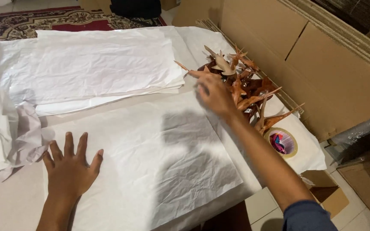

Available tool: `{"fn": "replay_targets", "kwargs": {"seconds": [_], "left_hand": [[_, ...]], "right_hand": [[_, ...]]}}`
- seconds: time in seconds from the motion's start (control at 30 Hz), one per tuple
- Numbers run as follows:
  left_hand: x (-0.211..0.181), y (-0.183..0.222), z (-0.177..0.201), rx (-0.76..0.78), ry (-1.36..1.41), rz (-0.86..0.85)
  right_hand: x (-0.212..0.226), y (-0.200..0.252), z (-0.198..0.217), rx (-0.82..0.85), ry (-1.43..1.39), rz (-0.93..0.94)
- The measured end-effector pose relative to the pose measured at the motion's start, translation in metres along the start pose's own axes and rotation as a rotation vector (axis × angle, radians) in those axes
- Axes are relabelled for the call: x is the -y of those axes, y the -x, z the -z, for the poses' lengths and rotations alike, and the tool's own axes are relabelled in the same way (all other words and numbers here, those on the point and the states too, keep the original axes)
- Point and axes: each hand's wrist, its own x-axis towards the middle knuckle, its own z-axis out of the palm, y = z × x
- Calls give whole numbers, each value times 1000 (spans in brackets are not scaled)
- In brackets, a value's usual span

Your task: Wrapping wooden shark figurines in white paper for protection and packaging.

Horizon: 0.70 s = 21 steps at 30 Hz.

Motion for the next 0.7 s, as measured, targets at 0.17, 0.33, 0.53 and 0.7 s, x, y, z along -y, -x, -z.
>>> {"fn": "replay_targets", "kwargs": {"seconds": [0.17, 0.33, 0.53, 0.7], "left_hand": [[1, -1, -1, -17, -31, -12], [3, -1, -5, 31, 0, -7], [17, -5, -44, -109, -73, -40], [24, -3, -62, -383, -318, -100]], "right_hand": [[-71, -72, 8, 140, 320, -307], [-104, -91, 1, 336, 512, -312], [-171, -103, -21, 202, 489, -145], [-144, -95, -7, 292, 381, -273]]}}
